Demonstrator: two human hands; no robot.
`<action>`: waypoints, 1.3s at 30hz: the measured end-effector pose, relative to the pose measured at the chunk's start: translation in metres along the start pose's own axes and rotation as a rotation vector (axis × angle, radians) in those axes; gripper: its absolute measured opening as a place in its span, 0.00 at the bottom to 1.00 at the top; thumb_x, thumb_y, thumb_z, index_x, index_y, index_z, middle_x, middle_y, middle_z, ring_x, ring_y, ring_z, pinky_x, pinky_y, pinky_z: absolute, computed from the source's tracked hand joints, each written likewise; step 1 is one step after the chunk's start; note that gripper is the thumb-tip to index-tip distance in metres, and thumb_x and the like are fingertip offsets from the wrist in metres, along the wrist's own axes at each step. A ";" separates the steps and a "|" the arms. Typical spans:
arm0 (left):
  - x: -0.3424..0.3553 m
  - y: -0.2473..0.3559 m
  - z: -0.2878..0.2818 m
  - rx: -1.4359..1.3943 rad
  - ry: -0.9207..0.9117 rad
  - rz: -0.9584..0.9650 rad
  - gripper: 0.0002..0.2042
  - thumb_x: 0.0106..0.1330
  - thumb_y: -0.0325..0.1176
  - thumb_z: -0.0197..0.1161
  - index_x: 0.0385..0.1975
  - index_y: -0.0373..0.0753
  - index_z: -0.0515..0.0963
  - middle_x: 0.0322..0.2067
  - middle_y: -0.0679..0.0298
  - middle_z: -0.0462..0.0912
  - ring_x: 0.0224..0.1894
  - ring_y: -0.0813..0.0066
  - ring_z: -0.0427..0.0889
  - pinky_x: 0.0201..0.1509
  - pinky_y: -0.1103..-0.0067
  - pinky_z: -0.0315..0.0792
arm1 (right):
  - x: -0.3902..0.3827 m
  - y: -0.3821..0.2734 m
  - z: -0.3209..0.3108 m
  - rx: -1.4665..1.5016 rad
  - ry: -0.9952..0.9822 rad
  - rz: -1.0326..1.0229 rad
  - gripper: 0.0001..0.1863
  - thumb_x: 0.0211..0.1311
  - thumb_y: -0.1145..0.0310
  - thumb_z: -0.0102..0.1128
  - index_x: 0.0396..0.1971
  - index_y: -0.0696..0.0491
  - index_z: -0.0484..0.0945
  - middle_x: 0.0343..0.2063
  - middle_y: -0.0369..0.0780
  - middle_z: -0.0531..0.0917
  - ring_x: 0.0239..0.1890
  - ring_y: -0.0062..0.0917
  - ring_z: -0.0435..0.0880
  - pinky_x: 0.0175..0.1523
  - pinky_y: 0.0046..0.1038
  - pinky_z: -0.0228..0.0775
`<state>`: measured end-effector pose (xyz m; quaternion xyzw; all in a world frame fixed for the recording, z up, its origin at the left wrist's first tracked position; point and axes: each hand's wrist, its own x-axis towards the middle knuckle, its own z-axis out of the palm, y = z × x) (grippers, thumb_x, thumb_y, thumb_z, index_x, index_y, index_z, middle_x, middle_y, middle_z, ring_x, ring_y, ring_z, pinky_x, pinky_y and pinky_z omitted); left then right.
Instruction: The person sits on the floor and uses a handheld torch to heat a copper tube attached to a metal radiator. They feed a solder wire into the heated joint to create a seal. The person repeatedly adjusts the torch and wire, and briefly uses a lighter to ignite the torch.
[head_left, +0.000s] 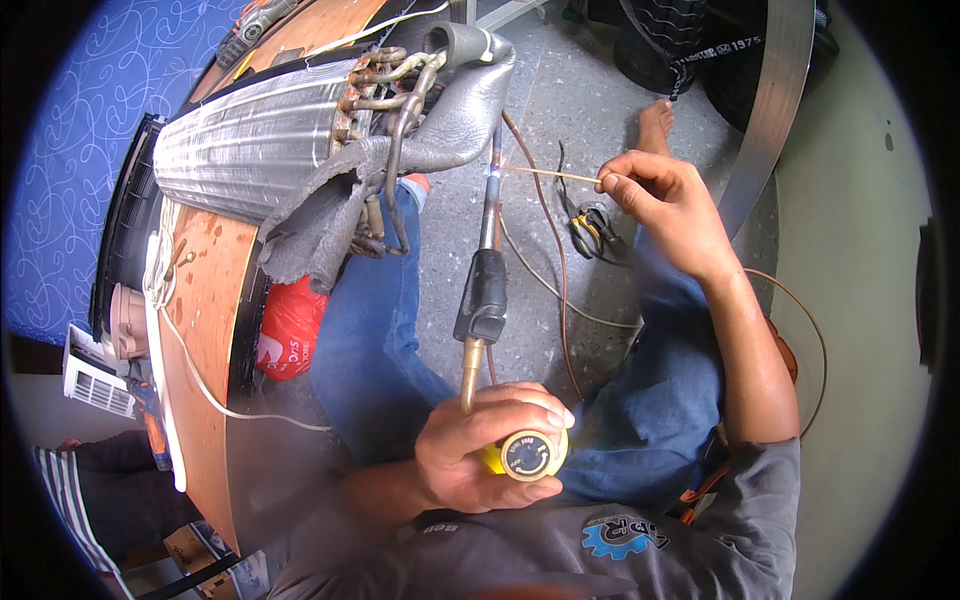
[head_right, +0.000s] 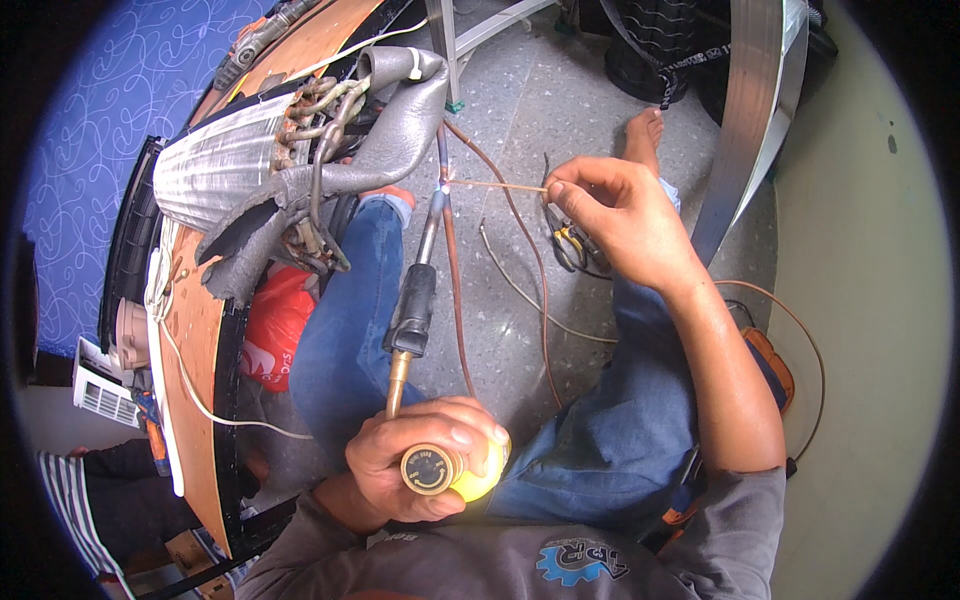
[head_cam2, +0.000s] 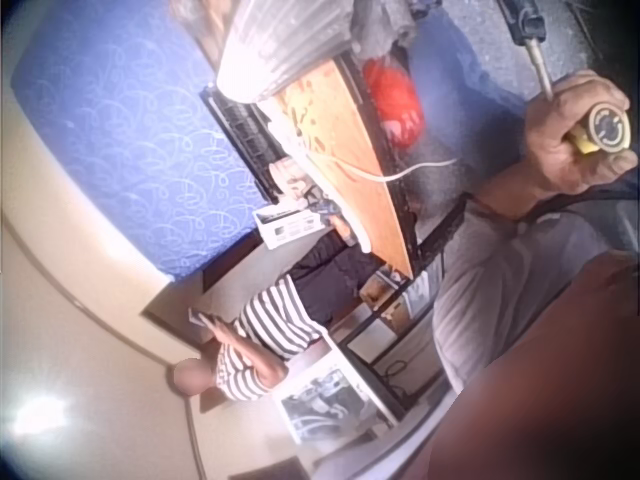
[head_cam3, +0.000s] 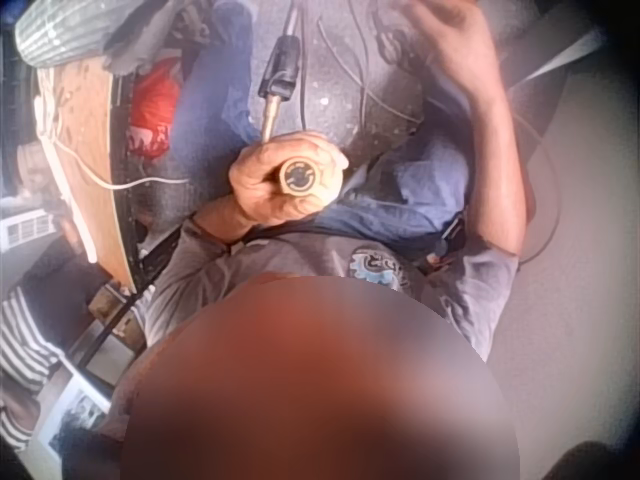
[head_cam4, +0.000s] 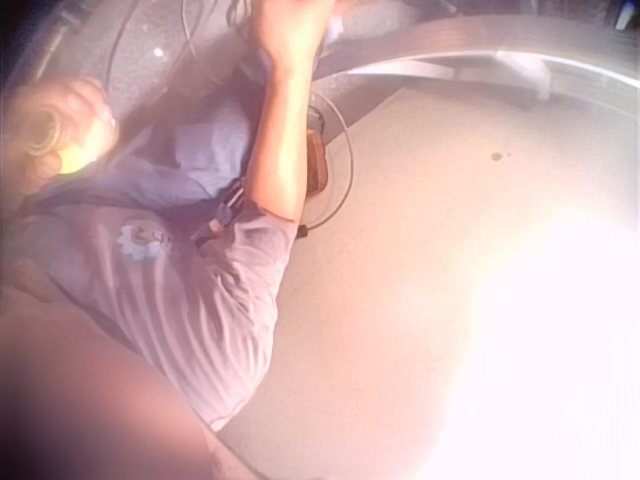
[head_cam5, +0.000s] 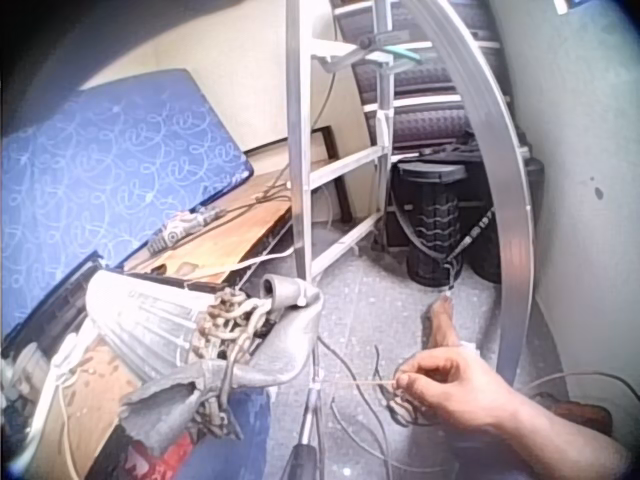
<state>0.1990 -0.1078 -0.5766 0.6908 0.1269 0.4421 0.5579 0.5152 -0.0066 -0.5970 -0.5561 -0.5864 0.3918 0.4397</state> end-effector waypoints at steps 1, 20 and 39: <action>0.000 0.000 0.000 0.004 0.001 -0.003 0.29 0.66 0.35 0.88 0.58 0.26 0.81 0.48 0.40 0.90 0.50 0.47 0.94 0.55 0.61 0.88 | 0.000 0.000 -0.001 -0.016 -0.001 -0.006 0.12 0.81 0.66 0.68 0.47 0.60 0.90 0.37 0.33 0.90 0.43 0.15 0.84 0.54 0.25 0.78; 0.003 -0.006 0.009 -0.001 -0.011 0.013 0.29 0.67 0.36 0.87 0.58 0.24 0.80 0.48 0.40 0.90 0.49 0.47 0.94 0.54 0.60 0.88 | 0.002 0.012 -0.005 0.044 -0.036 -0.018 0.11 0.82 0.66 0.69 0.46 0.60 0.90 0.39 0.31 0.89 0.44 0.14 0.82 0.53 0.23 0.75; -0.001 -0.008 -0.056 -0.196 -0.055 0.092 0.26 0.69 0.37 0.84 0.55 0.22 0.82 0.31 0.46 0.89 0.39 0.46 0.93 0.49 0.52 0.87 | 0.005 0.025 -0.007 -0.166 0.069 -0.093 0.12 0.84 0.64 0.69 0.48 0.59 0.89 0.38 0.32 0.86 0.45 0.13 0.79 0.52 0.22 0.73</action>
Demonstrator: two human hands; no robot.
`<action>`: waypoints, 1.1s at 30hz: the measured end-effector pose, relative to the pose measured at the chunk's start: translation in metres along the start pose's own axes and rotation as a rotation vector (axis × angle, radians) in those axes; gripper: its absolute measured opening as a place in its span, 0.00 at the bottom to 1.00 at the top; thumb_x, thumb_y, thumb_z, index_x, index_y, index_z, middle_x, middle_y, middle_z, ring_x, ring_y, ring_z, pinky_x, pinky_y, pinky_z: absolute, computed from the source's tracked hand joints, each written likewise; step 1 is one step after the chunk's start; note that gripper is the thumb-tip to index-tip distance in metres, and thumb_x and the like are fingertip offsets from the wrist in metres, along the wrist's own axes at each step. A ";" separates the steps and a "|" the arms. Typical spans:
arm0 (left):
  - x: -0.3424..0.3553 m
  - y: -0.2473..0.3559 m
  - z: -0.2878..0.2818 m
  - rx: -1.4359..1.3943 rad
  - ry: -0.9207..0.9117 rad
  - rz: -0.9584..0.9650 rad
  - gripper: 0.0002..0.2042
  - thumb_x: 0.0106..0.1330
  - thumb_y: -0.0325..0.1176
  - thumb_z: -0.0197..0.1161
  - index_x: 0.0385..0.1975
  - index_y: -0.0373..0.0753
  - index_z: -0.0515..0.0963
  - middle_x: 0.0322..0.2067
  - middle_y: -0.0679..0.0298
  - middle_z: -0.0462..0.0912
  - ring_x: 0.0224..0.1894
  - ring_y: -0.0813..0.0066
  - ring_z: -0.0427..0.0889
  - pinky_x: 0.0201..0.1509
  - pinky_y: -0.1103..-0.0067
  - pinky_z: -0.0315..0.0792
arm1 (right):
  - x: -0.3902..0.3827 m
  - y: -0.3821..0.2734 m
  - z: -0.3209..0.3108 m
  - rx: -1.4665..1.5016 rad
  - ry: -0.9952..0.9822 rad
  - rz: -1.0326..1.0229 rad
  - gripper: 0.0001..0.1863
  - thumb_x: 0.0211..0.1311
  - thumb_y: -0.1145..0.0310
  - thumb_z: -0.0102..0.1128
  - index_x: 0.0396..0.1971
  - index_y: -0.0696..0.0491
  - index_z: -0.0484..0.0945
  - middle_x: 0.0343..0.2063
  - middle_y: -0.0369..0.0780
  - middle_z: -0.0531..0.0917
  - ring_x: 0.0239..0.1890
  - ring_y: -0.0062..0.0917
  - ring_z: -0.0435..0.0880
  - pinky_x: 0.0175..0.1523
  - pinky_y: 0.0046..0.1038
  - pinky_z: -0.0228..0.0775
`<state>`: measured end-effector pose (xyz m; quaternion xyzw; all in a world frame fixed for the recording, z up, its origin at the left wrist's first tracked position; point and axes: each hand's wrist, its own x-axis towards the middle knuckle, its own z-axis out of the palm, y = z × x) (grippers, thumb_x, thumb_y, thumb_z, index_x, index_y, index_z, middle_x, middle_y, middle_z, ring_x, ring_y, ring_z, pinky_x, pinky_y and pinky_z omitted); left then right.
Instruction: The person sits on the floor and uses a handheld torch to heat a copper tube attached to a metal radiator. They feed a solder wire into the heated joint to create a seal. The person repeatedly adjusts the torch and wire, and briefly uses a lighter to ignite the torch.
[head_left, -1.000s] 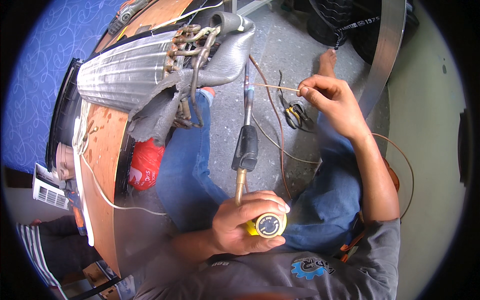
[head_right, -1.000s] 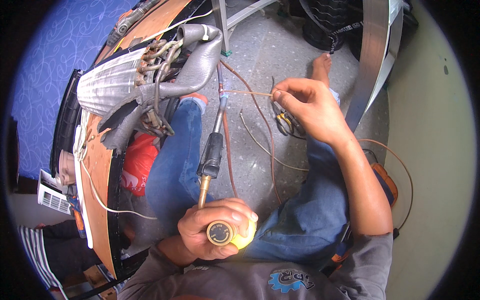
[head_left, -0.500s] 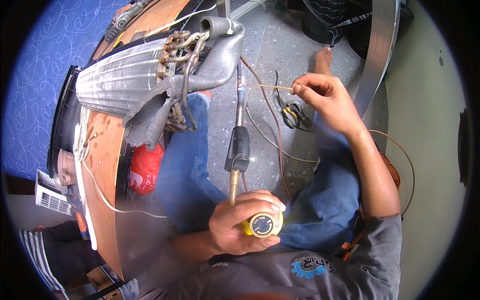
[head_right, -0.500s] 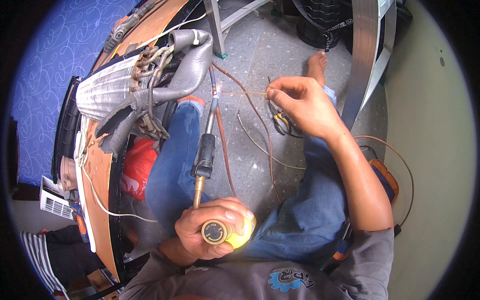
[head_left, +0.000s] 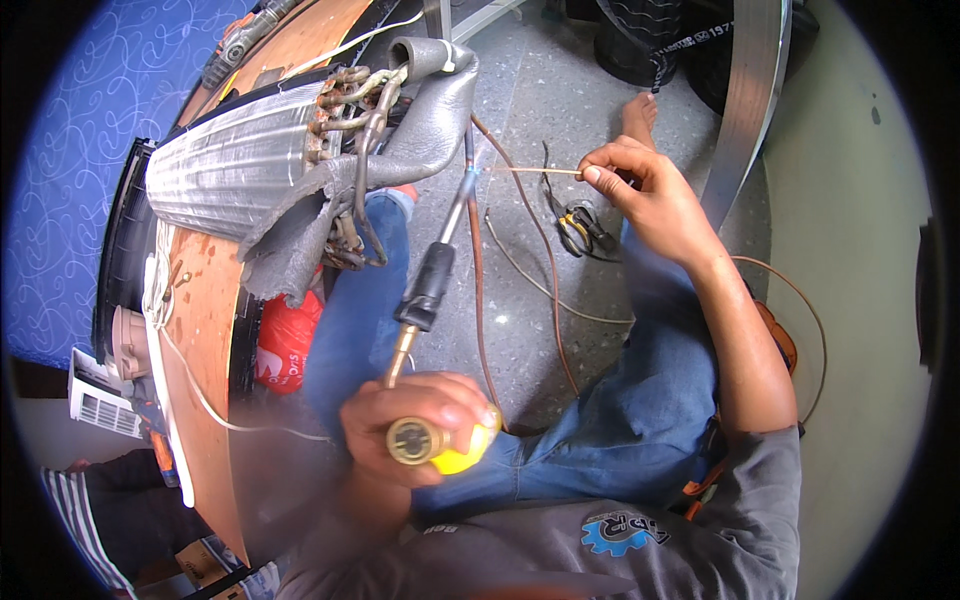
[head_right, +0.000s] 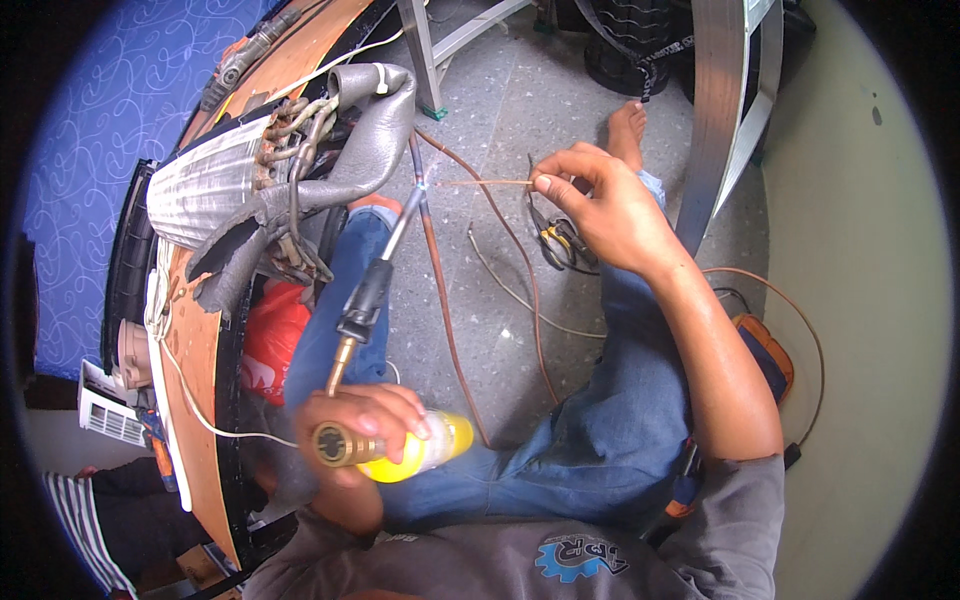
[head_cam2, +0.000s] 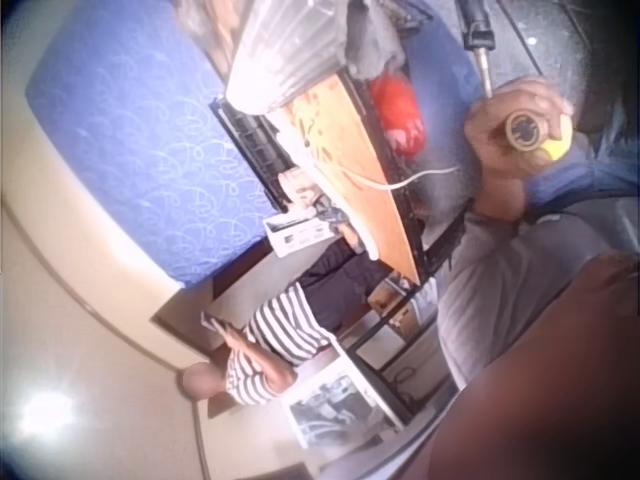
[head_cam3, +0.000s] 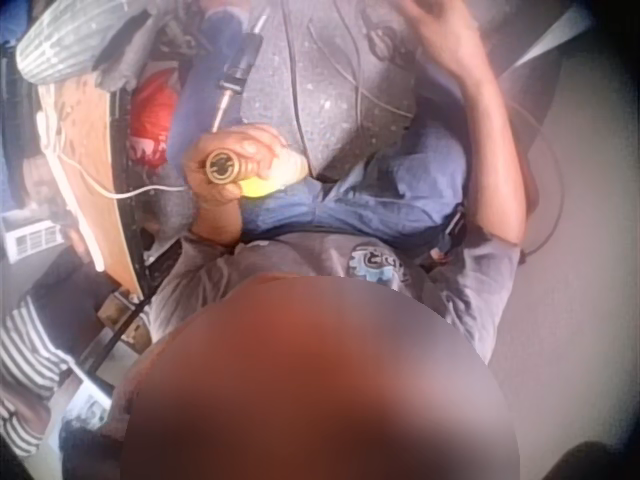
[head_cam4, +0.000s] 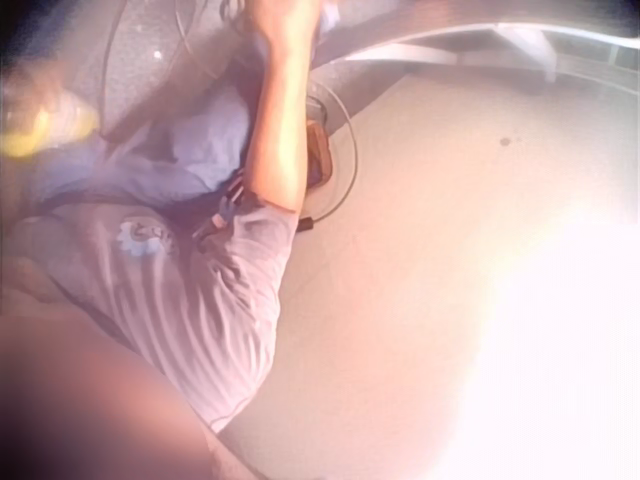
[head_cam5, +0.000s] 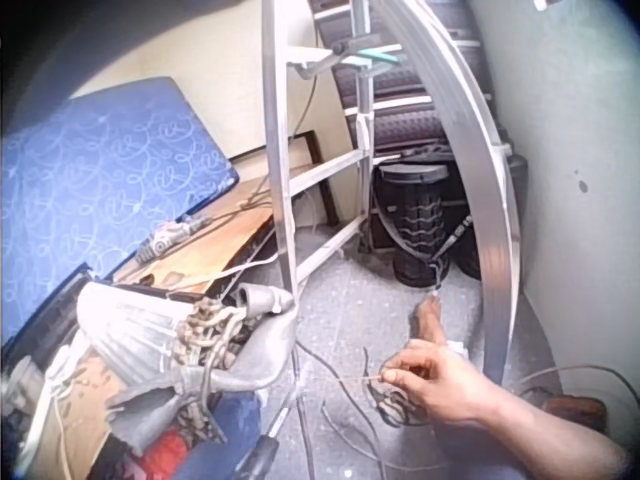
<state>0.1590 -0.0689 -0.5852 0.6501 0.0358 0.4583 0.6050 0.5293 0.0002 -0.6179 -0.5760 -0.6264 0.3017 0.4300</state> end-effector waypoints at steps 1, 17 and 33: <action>-0.001 0.001 -0.011 -0.017 -0.050 0.035 0.27 0.69 0.38 0.84 0.56 0.22 0.82 0.29 0.46 0.89 0.39 0.45 0.93 0.48 0.52 0.87 | 0.001 0.003 0.000 -0.050 0.012 -0.022 0.13 0.85 0.63 0.69 0.48 0.59 0.89 0.37 0.32 0.86 0.45 0.13 0.79 0.52 0.22 0.73; -0.044 -0.009 -0.091 -0.209 -0.176 0.082 0.29 0.63 0.37 0.88 0.55 0.21 0.83 0.32 0.44 0.89 0.39 0.44 0.92 0.47 0.50 0.87 | -0.012 -0.062 -0.009 0.027 0.035 0.193 0.09 0.84 0.65 0.69 0.47 0.57 0.86 0.33 0.27 0.82 0.34 0.10 0.76 0.41 0.21 0.70; -0.073 0.009 -0.102 -0.289 -0.228 0.140 0.24 0.57 0.31 0.90 0.49 0.23 0.87 0.36 0.45 0.91 0.41 0.48 0.94 0.46 0.58 0.86 | -0.069 -0.111 0.069 -0.210 0.214 0.229 0.08 0.81 0.68 0.72 0.51 0.55 0.91 0.32 0.30 0.86 0.31 0.13 0.78 0.38 0.23 0.72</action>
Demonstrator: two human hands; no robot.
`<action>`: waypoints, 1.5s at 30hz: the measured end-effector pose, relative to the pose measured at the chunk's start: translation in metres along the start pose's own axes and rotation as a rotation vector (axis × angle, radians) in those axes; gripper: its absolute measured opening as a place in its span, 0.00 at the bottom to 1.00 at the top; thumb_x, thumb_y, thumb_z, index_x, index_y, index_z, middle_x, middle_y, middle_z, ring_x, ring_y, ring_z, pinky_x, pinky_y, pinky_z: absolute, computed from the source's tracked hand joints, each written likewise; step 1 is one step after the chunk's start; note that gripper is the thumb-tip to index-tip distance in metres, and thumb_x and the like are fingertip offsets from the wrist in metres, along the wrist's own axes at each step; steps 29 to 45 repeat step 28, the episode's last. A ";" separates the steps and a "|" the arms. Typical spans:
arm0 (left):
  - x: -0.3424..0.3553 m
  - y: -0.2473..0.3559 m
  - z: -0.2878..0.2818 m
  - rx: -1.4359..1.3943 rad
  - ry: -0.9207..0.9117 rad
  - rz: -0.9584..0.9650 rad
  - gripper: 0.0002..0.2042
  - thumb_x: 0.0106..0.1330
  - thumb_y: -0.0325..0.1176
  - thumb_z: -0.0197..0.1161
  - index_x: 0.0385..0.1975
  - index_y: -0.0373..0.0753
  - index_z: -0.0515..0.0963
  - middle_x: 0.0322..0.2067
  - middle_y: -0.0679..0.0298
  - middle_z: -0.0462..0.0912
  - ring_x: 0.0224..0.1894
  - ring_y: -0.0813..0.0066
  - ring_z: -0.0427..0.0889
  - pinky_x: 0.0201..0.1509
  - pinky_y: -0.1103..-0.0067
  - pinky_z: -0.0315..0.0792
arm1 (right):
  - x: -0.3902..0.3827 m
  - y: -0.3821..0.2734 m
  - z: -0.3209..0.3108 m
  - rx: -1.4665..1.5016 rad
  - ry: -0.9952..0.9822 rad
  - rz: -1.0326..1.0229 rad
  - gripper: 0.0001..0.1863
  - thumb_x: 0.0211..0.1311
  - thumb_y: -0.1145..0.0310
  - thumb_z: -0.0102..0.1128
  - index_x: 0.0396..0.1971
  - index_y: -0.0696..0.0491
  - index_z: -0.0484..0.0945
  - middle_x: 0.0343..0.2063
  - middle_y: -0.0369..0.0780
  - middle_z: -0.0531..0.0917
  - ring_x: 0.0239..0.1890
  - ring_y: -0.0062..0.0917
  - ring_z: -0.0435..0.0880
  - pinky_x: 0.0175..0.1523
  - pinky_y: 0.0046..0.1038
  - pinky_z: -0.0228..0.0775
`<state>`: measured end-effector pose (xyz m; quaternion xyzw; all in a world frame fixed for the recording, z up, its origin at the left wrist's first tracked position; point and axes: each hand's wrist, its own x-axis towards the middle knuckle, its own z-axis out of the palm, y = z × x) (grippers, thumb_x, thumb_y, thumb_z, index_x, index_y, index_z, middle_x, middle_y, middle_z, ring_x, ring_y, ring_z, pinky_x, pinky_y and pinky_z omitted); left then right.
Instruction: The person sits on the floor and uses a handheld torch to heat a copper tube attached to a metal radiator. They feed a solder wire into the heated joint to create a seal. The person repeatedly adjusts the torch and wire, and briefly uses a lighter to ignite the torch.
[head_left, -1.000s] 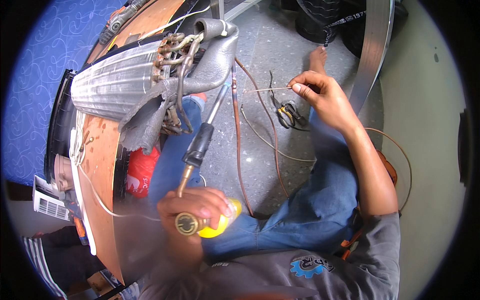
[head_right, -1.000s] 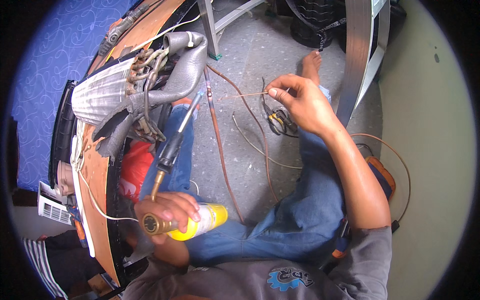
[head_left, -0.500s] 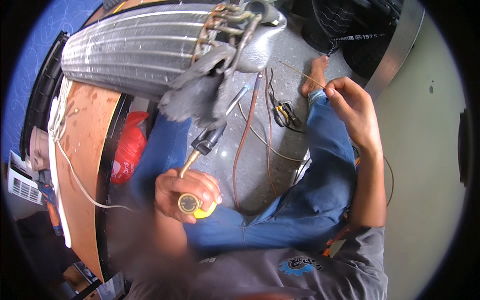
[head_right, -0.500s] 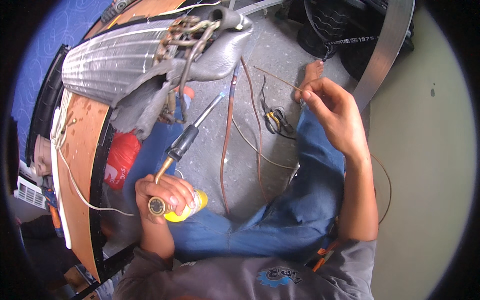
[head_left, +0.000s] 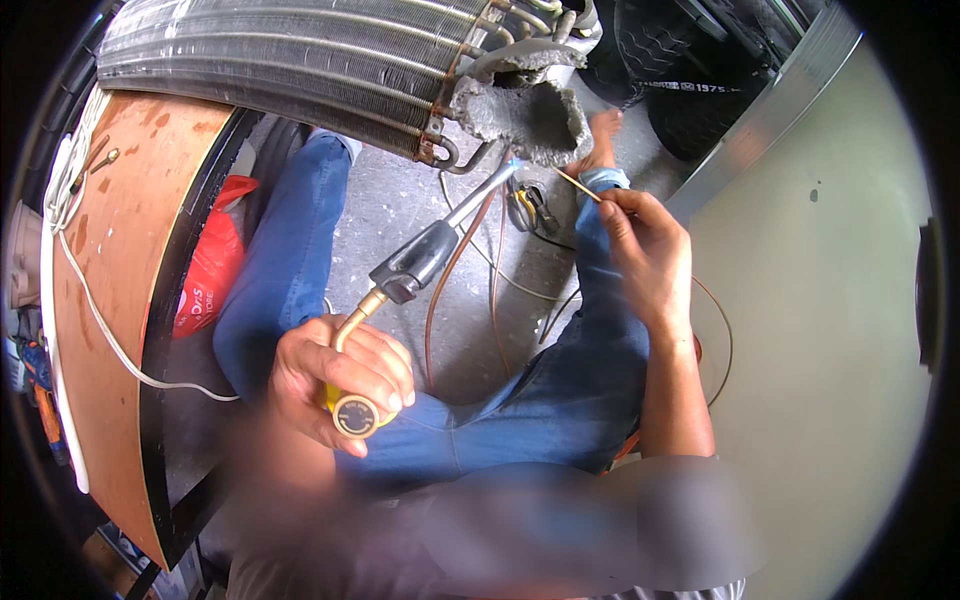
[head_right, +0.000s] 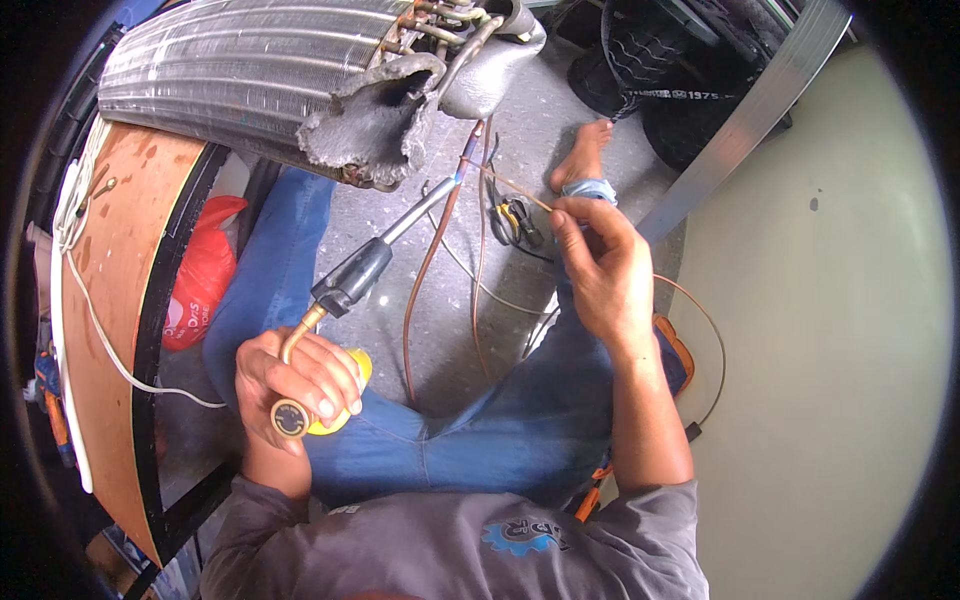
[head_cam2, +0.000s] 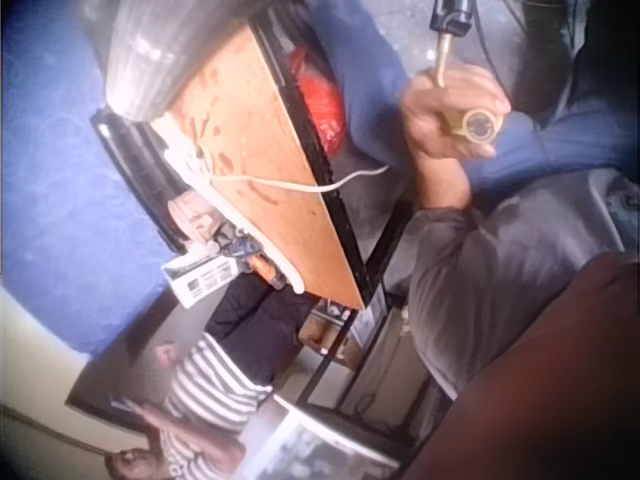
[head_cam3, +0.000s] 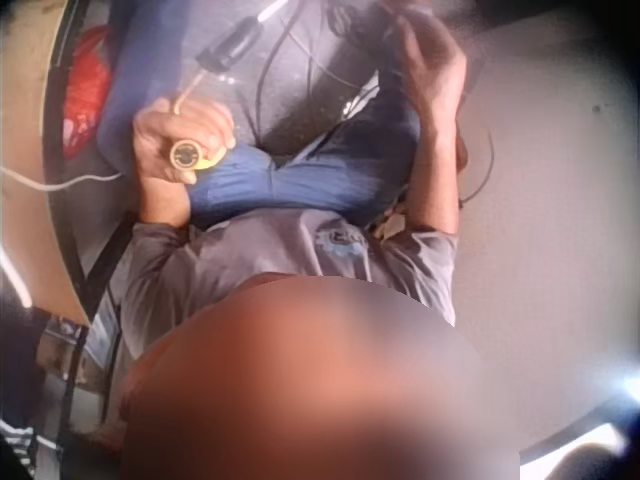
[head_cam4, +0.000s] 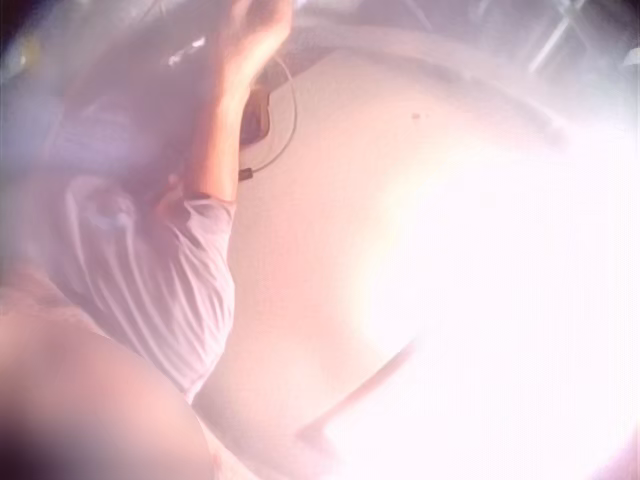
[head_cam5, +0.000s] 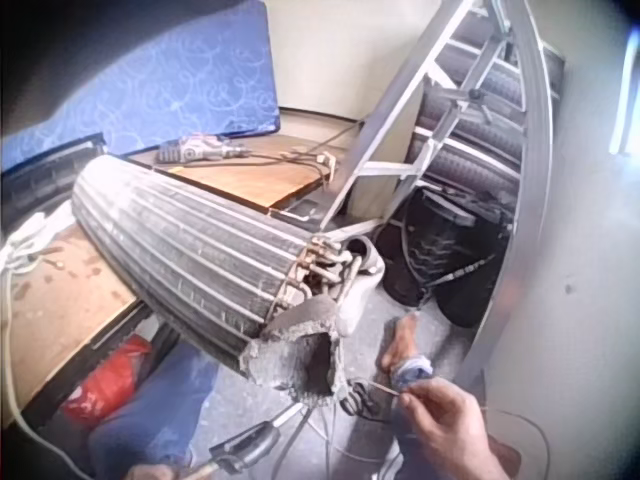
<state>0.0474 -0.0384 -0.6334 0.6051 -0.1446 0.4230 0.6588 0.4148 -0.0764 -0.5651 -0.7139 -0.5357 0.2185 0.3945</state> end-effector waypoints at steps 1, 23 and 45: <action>0.000 0.000 0.003 0.008 -0.005 0.000 0.24 0.56 0.31 0.90 0.48 0.23 0.88 0.37 0.45 0.92 0.41 0.48 0.94 0.46 0.58 0.87 | -0.004 -0.002 0.001 0.032 -0.015 0.030 0.08 0.82 0.67 0.72 0.51 0.55 0.91 0.32 0.30 0.85 0.31 0.12 0.78 0.38 0.23 0.72; 0.001 0.009 0.020 0.040 -0.003 -0.004 0.25 0.56 0.31 0.91 0.48 0.25 0.88 0.37 0.46 0.92 0.41 0.51 0.94 0.47 0.58 0.87 | -0.013 -0.025 -0.005 0.118 0.001 0.095 0.09 0.84 0.68 0.70 0.48 0.61 0.89 0.33 0.33 0.87 0.28 0.12 0.78 0.33 0.19 0.70; 0.002 0.010 0.022 0.040 -0.008 -0.013 0.25 0.55 0.32 0.92 0.49 0.25 0.89 0.37 0.46 0.92 0.41 0.49 0.94 0.47 0.57 0.87 | -0.012 -0.023 -0.007 0.111 -0.002 0.101 0.10 0.84 0.68 0.70 0.49 0.60 0.89 0.34 0.33 0.88 0.28 0.12 0.79 0.33 0.19 0.70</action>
